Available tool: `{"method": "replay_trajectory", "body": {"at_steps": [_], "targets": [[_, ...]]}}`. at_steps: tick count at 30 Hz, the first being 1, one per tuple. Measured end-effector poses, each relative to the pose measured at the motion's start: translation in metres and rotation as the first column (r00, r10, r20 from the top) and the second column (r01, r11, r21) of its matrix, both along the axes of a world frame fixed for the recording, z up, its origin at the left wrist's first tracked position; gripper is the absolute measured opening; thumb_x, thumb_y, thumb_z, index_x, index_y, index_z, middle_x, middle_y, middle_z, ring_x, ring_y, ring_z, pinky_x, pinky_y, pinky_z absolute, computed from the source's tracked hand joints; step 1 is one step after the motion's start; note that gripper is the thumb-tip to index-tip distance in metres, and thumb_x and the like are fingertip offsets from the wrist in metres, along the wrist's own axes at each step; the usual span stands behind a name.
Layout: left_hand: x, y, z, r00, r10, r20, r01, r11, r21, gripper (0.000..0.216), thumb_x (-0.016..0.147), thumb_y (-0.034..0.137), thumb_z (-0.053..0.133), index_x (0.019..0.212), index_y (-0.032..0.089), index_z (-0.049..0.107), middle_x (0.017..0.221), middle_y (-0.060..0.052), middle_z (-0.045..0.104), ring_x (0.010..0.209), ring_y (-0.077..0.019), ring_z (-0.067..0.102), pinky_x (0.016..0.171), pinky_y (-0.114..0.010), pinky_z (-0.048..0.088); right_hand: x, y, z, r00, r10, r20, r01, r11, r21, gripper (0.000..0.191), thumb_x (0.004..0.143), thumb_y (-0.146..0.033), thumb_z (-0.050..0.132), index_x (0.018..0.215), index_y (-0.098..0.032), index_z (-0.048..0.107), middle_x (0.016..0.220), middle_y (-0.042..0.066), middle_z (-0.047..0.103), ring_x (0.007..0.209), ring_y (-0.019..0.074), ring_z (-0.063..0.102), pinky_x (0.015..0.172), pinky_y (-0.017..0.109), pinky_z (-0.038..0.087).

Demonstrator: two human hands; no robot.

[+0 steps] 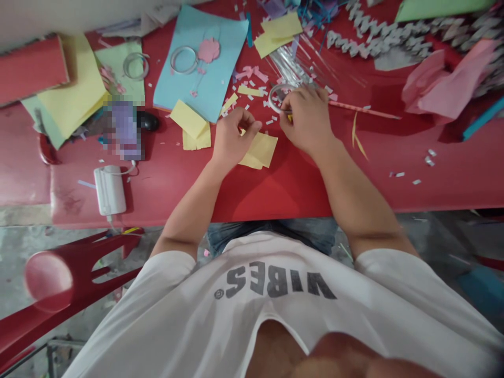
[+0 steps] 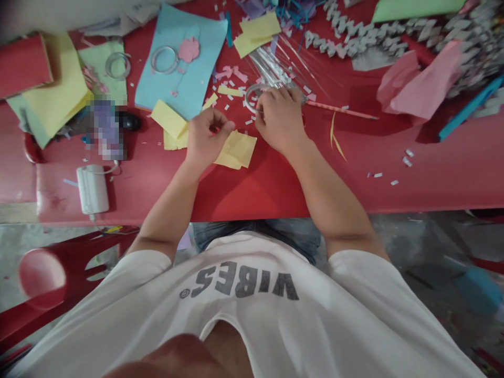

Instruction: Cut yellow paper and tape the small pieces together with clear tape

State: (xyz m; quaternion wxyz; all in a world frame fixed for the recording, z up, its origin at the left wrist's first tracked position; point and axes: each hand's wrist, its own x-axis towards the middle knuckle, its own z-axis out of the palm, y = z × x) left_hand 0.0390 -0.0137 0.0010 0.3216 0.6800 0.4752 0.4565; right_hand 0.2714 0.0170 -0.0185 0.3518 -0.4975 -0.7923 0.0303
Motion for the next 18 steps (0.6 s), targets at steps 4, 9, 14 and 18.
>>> {"method": "replay_trajectory", "body": {"at_steps": [4, 9, 14, 18], "targets": [[0.009, -0.009, 0.006, 0.99, -0.072, 0.124, 0.073, 0.997, -0.004, 0.016, 0.094, 0.041, 0.073, 0.093, 0.025, 0.072, 0.087, -0.003, 0.073, 0.08, -0.0178, 0.071, 0.079, -0.037, 0.061, -0.017, -0.021, 0.02, 0.999, 0.016, -0.052, -0.017, 1.0, -0.01, 0.027, 0.111, -0.049, 0.039, 0.111, -0.03, 0.058, 0.096, 0.007, 0.072, 0.093, 0.0317, 0.068, 0.11, 0.061, 0.04], [0.019, -0.015, 0.007, 0.907, -0.175, 0.382, 0.188, 0.982, 0.005, 0.034, 0.092, 0.05, 0.075, 0.121, 0.033, 0.074, 0.116, -0.004, 0.078, 0.111, -0.0246, 0.075, 0.098, -0.044, 0.063, -0.031, -0.039, 0.029, 0.994, 0.082, -0.068, -0.077, 0.995, 0.063, 0.02, 0.112, -0.042, 0.04, 0.111, -0.028, 0.054, 0.095, 0.003, 0.072, 0.089, 0.0276, 0.069, 0.114, 0.054, 0.04], [0.022, -0.014, 0.002, 0.81, -0.294, 0.507, 0.347, 0.938, -0.011, 0.047, 0.088, 0.057, 0.077, 0.132, 0.04, 0.072, 0.128, -0.001, 0.076, 0.122, -0.0273, 0.072, 0.109, -0.047, 0.06, -0.03, -0.044, 0.033, 1.0, 0.014, 0.012, -0.015, 0.999, 0.05, 0.026, 0.113, -0.043, 0.036, 0.109, -0.03, 0.059, 0.092, 0.004, 0.072, 0.091, 0.0287, 0.068, 0.111, 0.054, 0.044], [0.021, -0.016, -0.003, 0.868, -0.207, 0.452, 0.242, 0.97, -0.021, 0.045, 0.089, 0.06, 0.075, 0.128, 0.039, 0.073, 0.13, 0.0, 0.076, 0.12, -0.0271, 0.074, 0.107, -0.048, 0.062, -0.027, -0.043, 0.033, 1.0, 0.0, 0.004, 0.0, 0.998, 0.066, 0.028, 0.113, -0.044, 0.037, 0.107, -0.031, 0.061, 0.086, 0.004, 0.071, 0.085, 0.0292, 0.068, 0.109, 0.053, 0.044]]}}
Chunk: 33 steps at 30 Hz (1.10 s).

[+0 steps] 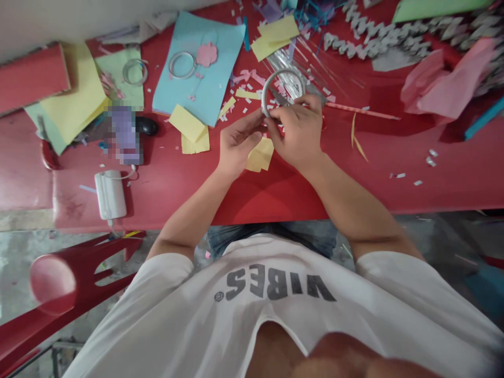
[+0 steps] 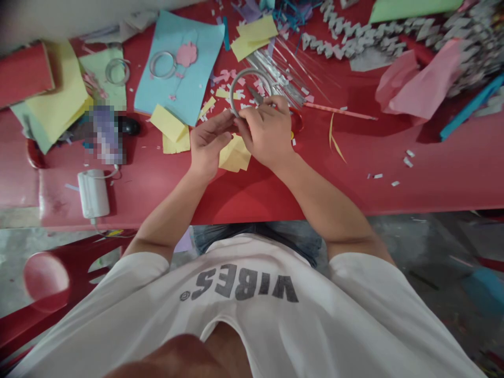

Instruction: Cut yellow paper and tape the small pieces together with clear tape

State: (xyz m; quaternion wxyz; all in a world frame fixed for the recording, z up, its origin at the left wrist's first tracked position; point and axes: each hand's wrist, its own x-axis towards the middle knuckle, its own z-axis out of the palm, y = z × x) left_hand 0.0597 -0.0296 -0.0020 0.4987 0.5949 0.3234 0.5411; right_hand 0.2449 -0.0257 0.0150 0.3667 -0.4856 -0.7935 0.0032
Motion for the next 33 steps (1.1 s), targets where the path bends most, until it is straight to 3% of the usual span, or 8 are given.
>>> {"method": "replay_trajectory", "body": {"at_steps": [4, 7, 12, 17, 22, 27, 30, 33], "targets": [[0.0, -0.003, 0.002, 0.995, 0.061, -0.083, -0.058, 0.997, 0.042, 0.039, 0.092, 0.06, 0.071, 0.12, 0.033, 0.076, 0.121, -0.004, 0.079, 0.111, -0.0257, 0.076, 0.1, -0.046, 0.063, 0.001, 0.003, -0.002, 1.0, -0.031, -0.005, 0.031, 0.999, -0.04, 0.033, 0.113, -0.047, 0.035, 0.106, -0.029, 0.062, 0.085, 0.004, 0.07, 0.086, 0.0296, 0.069, 0.11, 0.057, 0.043], [0.001, -0.001, 0.001, 0.993, 0.114, -0.017, -0.114, 0.993, 0.033, 0.04, 0.093, 0.061, 0.071, 0.122, 0.033, 0.071, 0.117, -0.005, 0.078, 0.113, -0.0257, 0.076, 0.097, -0.044, 0.064, -0.001, 0.003, -0.004, 0.999, -0.002, -0.035, -0.001, 0.997, -0.082, 0.035, 0.113, -0.049, 0.035, 0.105, -0.028, 0.063, 0.087, 0.006, 0.071, 0.089, 0.0309, 0.07, 0.11, 0.061, 0.041], [0.0, 0.005, -0.008, 0.991, 0.109, -0.071, -0.108, 0.994, 0.021, 0.059, 0.086, 0.063, 0.077, 0.139, 0.041, 0.06, 0.136, -0.003, 0.072, 0.122, -0.0275, 0.073, 0.101, -0.043, 0.063, -0.005, 0.0, -0.007, 0.999, 0.012, -0.044, -0.016, 0.996, -0.093, 0.036, 0.113, -0.05, 0.036, 0.103, -0.028, 0.064, 0.091, 0.007, 0.072, 0.093, 0.0322, 0.07, 0.108, 0.062, 0.042], [0.003, -0.003, -0.005, 0.986, 0.062, -0.154, -0.053, 0.996, 0.065, 0.051, 0.092, 0.059, 0.072, 0.137, 0.037, 0.065, 0.128, -0.003, 0.076, 0.12, -0.027, 0.074, 0.098, -0.043, 0.063, -0.005, 0.002, -0.011, 0.998, -0.01, -0.061, 0.007, 0.999, -0.052, 0.039, 0.114, -0.051, 0.034, 0.102, -0.028, 0.063, 0.086, 0.005, 0.072, 0.088, 0.029, 0.068, 0.106, 0.061, 0.042], [0.003, -0.009, 0.008, 0.949, 0.225, -0.221, -0.209, 0.973, 0.095, 0.028, 0.095, 0.047, 0.074, 0.117, 0.029, 0.077, 0.11, -0.003, 0.08, 0.098, -0.0193, 0.076, 0.087, -0.034, 0.062, -0.004, 0.002, -0.011, 0.999, 0.019, -0.036, -0.02, 1.0, -0.024, 0.038, 0.115, -0.049, 0.035, 0.102, -0.027, 0.063, 0.082, 0.004, 0.07, 0.084, 0.0277, 0.068, 0.105, 0.06, 0.043], [-0.003, -0.004, 0.015, 0.96, 0.229, -0.164, -0.234, 0.972, -0.012, 0.016, 0.094, 0.039, 0.076, 0.095, 0.023, 0.08, 0.09, -0.002, 0.078, 0.084, -0.0127, 0.072, 0.077, -0.026, 0.056, -0.007, -0.001, -0.011, 0.994, 0.09, -0.06, -0.091, 0.996, -0.009, 0.033, 0.114, -0.047, 0.04, 0.101, -0.026, 0.062, 0.081, 0.004, 0.068, 0.084, 0.0276, 0.068, 0.107, 0.059, 0.044], [-0.004, -0.003, 0.015, 0.99, 0.14, -0.017, -0.141, 0.98, -0.142, 0.018, 0.091, 0.039, 0.08, 0.086, 0.022, 0.078, 0.08, 0.0, 0.073, 0.078, -0.0107, 0.069, 0.077, -0.024, 0.056, -0.012, -0.004, -0.014, 0.983, 0.125, -0.137, -0.128, 0.992, -0.009, 0.031, 0.113, -0.049, 0.044, 0.1, -0.027, 0.062, 0.081, 0.003, 0.067, 0.082, 0.0267, 0.068, 0.107, 0.058, 0.045], [-0.008, 0.0, 0.014, 0.989, 0.076, 0.13, -0.03, 0.945, -0.325, 0.02, 0.089, 0.041, 0.082, 0.084, 0.023, 0.074, 0.08, 0.001, 0.069, 0.073, -0.0092, 0.066, 0.071, -0.022, 0.055, -0.016, -0.006, -0.017, 0.965, 0.134, -0.225, -0.137, 0.991, 0.001, 0.032, 0.113, -0.05, 0.044, 0.1, -0.027, 0.062, 0.079, 0.002, 0.065, 0.081, 0.0264, 0.067, 0.107, 0.058, 0.046]]}}
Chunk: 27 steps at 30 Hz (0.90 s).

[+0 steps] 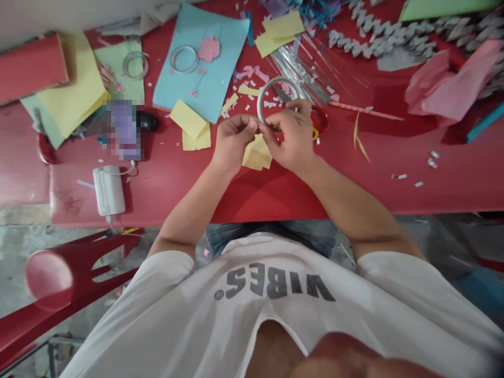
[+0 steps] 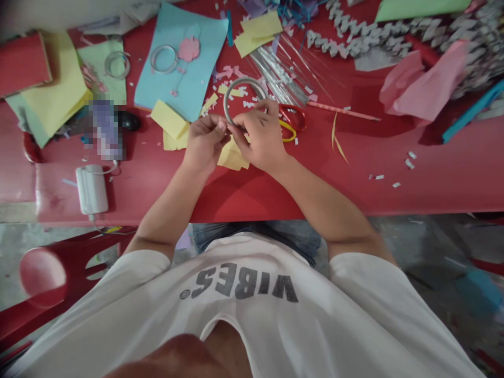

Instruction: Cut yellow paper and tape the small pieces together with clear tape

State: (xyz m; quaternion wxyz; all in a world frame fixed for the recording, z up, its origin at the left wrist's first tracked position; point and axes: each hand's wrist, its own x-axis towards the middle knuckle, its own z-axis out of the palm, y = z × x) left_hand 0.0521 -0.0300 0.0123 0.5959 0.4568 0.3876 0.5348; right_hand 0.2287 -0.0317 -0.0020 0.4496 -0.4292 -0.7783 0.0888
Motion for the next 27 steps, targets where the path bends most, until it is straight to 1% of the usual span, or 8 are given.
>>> {"method": "replay_trajectory", "body": {"at_steps": [3, 6, 8, 12, 17, 20, 24, 27], "targets": [[-0.008, 0.007, 0.001, 0.987, 0.036, 0.159, -0.017, 0.992, -0.124, 0.02, 0.09, 0.042, 0.08, 0.085, 0.025, 0.071, 0.094, 0.001, 0.072, 0.074, -0.0081, 0.065, 0.066, -0.02, 0.054, 0.003, 0.004, -0.001, 0.999, -0.029, -0.029, 0.029, 0.999, -0.02, 0.033, 0.113, -0.051, 0.041, 0.102, -0.027, 0.062, 0.083, 0.003, 0.065, 0.087, 0.0283, 0.067, 0.107, 0.058, 0.045], [-0.017, 0.015, 0.003, 0.967, 0.121, 0.225, -0.088, 0.985, -0.149, 0.019, 0.09, 0.043, 0.081, 0.086, 0.027, 0.071, 0.111, 0.001, 0.073, 0.078, -0.0079, 0.066, 0.066, -0.019, 0.053, 0.015, 0.02, -0.007, 0.996, -0.063, 0.06, 0.066, 0.996, -0.065, 0.03, 0.112, -0.05, 0.045, 0.103, -0.029, 0.064, 0.091, 0.005, 0.068, 0.094, 0.0308, 0.064, 0.111, 0.063, 0.037], [-0.02, 0.018, 0.003, 0.968, 0.136, 0.211, -0.107, 0.984, -0.144, 0.02, 0.09, 0.043, 0.08, 0.085, 0.027, 0.07, 0.111, 0.001, 0.073, 0.078, -0.0083, 0.066, 0.066, -0.02, 0.053, 0.024, 0.033, -0.014, 0.982, -0.106, 0.156, 0.118, 0.99, -0.07, 0.027, 0.109, -0.051, 0.053, 0.097, -0.029, 0.065, 0.091, 0.005, 0.067, 0.096, 0.0322, 0.06, 0.111, 0.067, 0.032], [-0.014, 0.015, 0.002, 0.965, 0.098, 0.243, -0.072, 0.991, -0.114, 0.016, 0.092, 0.035, 0.079, 0.084, 0.025, 0.071, 0.103, 0.001, 0.072, 0.072, -0.0067, 0.062, 0.065, -0.021, 0.052, 0.032, 0.047, -0.024, 0.955, -0.178, 0.238, 0.199, 0.978, -0.066, 0.044, 0.104, -0.065, 0.059, 0.084, -0.026, 0.064, 0.096, 0.008, 0.068, 0.107, 0.0329, 0.051, 0.107, 0.069, 0.03], [-0.001, 0.006, -0.001, 0.99, 0.111, 0.082, -0.105, 0.991, -0.079, 0.014, 0.097, 0.03, 0.072, 0.086, 0.022, 0.07, 0.091, 0.0, 0.07, 0.066, -0.0066, 0.061, 0.069, -0.022, 0.051, 0.021, 0.023, -0.002, 0.986, -0.135, 0.095, 0.143, 0.987, -0.078, 0.028, 0.105, -0.061, 0.058, 0.108, -0.035, 0.064, 0.112, 0.004, 0.071, 0.115, 0.0321, 0.056, 0.112, 0.061, 0.036], [0.004, 0.001, -0.001, 0.998, 0.06, 0.004, -0.06, 0.998, -0.025, 0.016, 0.097, 0.032, 0.072, 0.085, 0.021, 0.071, 0.086, -0.001, 0.069, 0.067, -0.0075, 0.06, 0.071, -0.022, 0.053, 0.012, 0.004, 0.011, 0.995, -0.085, 0.043, 0.089, 0.991, -0.104, 0.031, 0.108, -0.057, 0.048, 0.116, -0.031, 0.064, 0.113, 0.007, 0.07, 0.116, 0.0347, 0.062, 0.113, 0.065, 0.038], [0.005, -0.005, 0.003, 0.999, 0.046, 0.003, -0.046, 0.999, 0.02, 0.004, 0.095, 0.026, 0.072, 0.093, 0.023, 0.075, 0.096, -0.001, 0.073, 0.08, -0.0108, 0.067, 0.084, -0.027, 0.057, 0.008, -0.005, 0.012, 0.998, -0.064, -0.007, 0.063, 0.993, -0.101, 0.035, 0.109, -0.057, 0.046, 0.114, -0.028, 0.064, 0.111, 0.009, 0.069, 0.115, 0.0361, 0.065, 0.113, 0.069, 0.04], [0.005, -0.012, 0.009, 0.999, -0.035, 0.039, 0.033, 0.998, 0.045, 0.015, 0.093, 0.025, 0.07, 0.106, 0.026, 0.077, 0.112, -0.002, 0.075, 0.096, -0.0153, 0.07, 0.093, -0.032, 0.056, 0.01, -0.003, 0.006, 0.993, -0.096, -0.065, 0.091, 0.993, -0.078, 0.036, 0.107, -0.059, 0.049, 0.11, -0.027, 0.063, 0.111, 0.009, 0.068, 0.113, 0.0356, 0.067, 0.111, 0.07, 0.042]]}}
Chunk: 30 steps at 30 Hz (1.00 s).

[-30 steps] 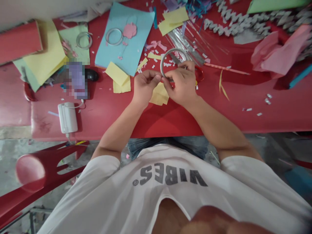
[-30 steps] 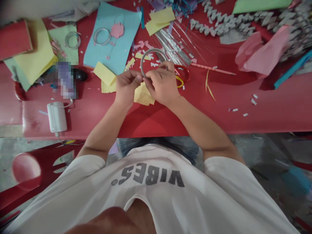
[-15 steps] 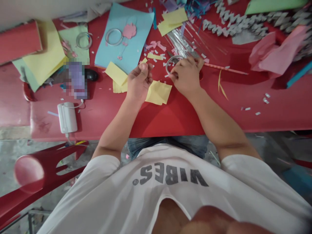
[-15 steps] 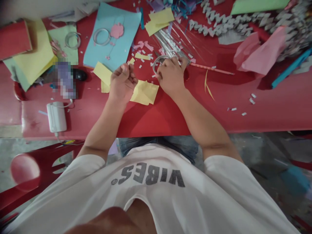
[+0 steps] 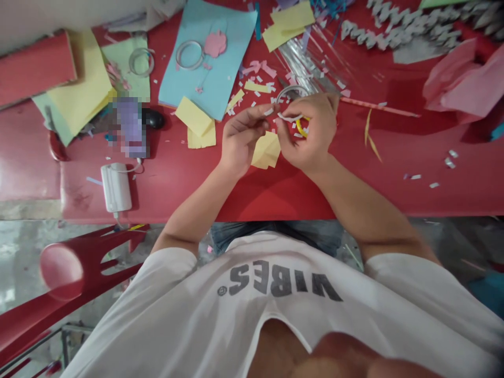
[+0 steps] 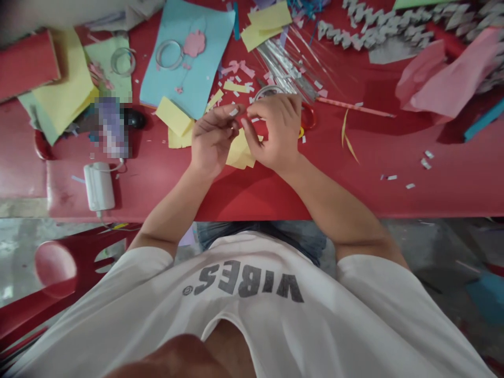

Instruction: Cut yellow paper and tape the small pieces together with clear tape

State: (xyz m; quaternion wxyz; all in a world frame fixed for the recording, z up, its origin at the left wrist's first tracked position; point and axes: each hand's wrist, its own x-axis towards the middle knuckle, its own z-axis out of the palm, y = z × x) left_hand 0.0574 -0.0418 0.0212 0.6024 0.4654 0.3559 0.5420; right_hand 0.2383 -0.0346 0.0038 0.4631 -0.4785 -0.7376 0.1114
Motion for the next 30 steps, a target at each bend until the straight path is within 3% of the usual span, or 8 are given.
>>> {"method": "replay_trajectory", "body": {"at_steps": [4, 8, 15, 22, 26, 30], "targets": [[0.001, -0.005, 0.003, 0.996, -0.088, 0.013, 0.088, 0.995, 0.043, 0.025, 0.092, 0.034, 0.07, 0.115, 0.029, 0.078, 0.128, -0.002, 0.074, 0.112, -0.0211, 0.068, 0.096, -0.035, 0.054, 0.005, 0.003, -0.007, 0.998, 0.015, -0.053, -0.015, 1.0, 0.002, 0.039, 0.109, -0.062, 0.045, 0.108, -0.027, 0.062, 0.111, 0.008, 0.066, 0.111, 0.0344, 0.068, 0.108, 0.073, 0.044], [0.004, -0.008, 0.006, 0.996, -0.083, -0.031, 0.084, 0.995, 0.053, 0.033, 0.083, 0.04, 0.073, 0.115, 0.034, 0.079, 0.129, 0.0, 0.075, 0.118, -0.0252, 0.068, 0.093, -0.035, 0.055, 0.007, -0.001, -0.005, 0.997, 0.038, -0.064, -0.04, 0.999, -0.023, 0.035, 0.11, -0.059, 0.046, 0.11, -0.029, 0.062, 0.111, 0.006, 0.066, 0.113, 0.0332, 0.068, 0.108, 0.071, 0.044], [0.017, -0.022, 0.027, 0.981, 0.06, -0.183, -0.062, 0.998, -0.002, 0.039, 0.079, 0.018, 0.065, 0.108, 0.036, 0.082, 0.13, 0.003, 0.075, 0.12, -0.0272, 0.069, 0.099, -0.038, 0.053, 0.004, -0.003, 0.0, 0.993, 0.029, -0.115, -0.027, 0.999, 0.017, 0.035, 0.107, -0.061, 0.048, 0.106, -0.028, 0.062, 0.106, 0.007, 0.067, 0.106, 0.0345, 0.07, 0.108, 0.073, 0.044], [0.019, -0.021, 0.02, 0.986, 0.047, -0.157, -0.028, 0.992, 0.123, 0.052, 0.075, 0.009, 0.06, 0.111, 0.038, 0.082, 0.13, 0.006, 0.075, 0.126, -0.0272, 0.066, 0.104, -0.041, 0.052, 0.003, -0.001, 0.005, 0.998, -0.005, -0.068, 0.003, 1.0, -0.027, 0.041, 0.107, -0.065, 0.045, 0.095, -0.028, 0.056, 0.101, 0.007, 0.067, 0.103, 0.0342, 0.07, 0.104, 0.072, 0.048], [0.022, -0.023, 0.018, 0.987, 0.086, -0.134, -0.084, 0.996, 0.019, 0.044, 0.076, 0.01, 0.064, 0.105, 0.038, 0.082, 0.125, 0.007, 0.077, 0.126, -0.0266, 0.067, 0.098, -0.039, 0.056, 0.005, -0.001, 0.009, 0.999, -0.026, -0.028, 0.025, 0.999, -0.041, 0.041, 0.106, -0.066, 0.046, 0.09, -0.029, 0.054, 0.099, 0.007, 0.068, 0.103, 0.0343, 0.068, 0.106, 0.07, 0.048], [0.024, -0.025, 0.02, 0.989, 0.072, -0.127, -0.079, 0.995, -0.053, 0.035, 0.075, 0.016, 0.072, 0.103, 0.036, 0.081, 0.127, 0.006, 0.076, 0.126, -0.0283, 0.068, 0.091, -0.037, 0.06, 0.009, 0.003, 0.003, 0.994, 0.008, -0.111, -0.009, 1.0, -0.009, 0.044, 0.106, -0.067, 0.047, 0.086, -0.028, 0.051, 0.097, 0.006, 0.066, 0.104, 0.0335, 0.067, 0.105, 0.069, 0.048]]}}
